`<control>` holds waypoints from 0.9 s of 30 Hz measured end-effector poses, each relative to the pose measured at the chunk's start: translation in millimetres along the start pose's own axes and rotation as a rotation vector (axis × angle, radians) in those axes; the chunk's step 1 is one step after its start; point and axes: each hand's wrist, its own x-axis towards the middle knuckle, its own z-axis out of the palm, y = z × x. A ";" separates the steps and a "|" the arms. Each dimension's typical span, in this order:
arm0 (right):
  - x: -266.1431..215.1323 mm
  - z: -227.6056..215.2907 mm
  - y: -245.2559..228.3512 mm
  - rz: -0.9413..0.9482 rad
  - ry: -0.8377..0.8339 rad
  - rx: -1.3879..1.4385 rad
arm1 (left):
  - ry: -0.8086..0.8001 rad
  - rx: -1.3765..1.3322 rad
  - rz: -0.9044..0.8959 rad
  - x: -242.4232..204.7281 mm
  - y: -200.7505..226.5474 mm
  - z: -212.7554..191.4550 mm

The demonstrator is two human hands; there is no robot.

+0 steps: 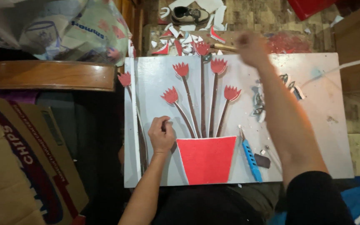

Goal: A person assembles a paper flower arrangement, using a utility knife to trim paper and a lighter to assist in the bonding or finishing process.

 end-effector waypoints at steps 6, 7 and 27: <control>-22.1 -77.0 130.8 0.021 0.190 -0.357 | 0.010 0.012 -0.014 -0.7 -1.7 1.7; -28.3 -76.4 140.7 0.026 0.193 -0.358 | 0.006 0.007 -0.011 -0.5 -0.4 1.3; -84.6 -60.2 150.0 0.077 0.096 -0.304 | 0.011 0.062 -0.033 -0.7 5.1 2.4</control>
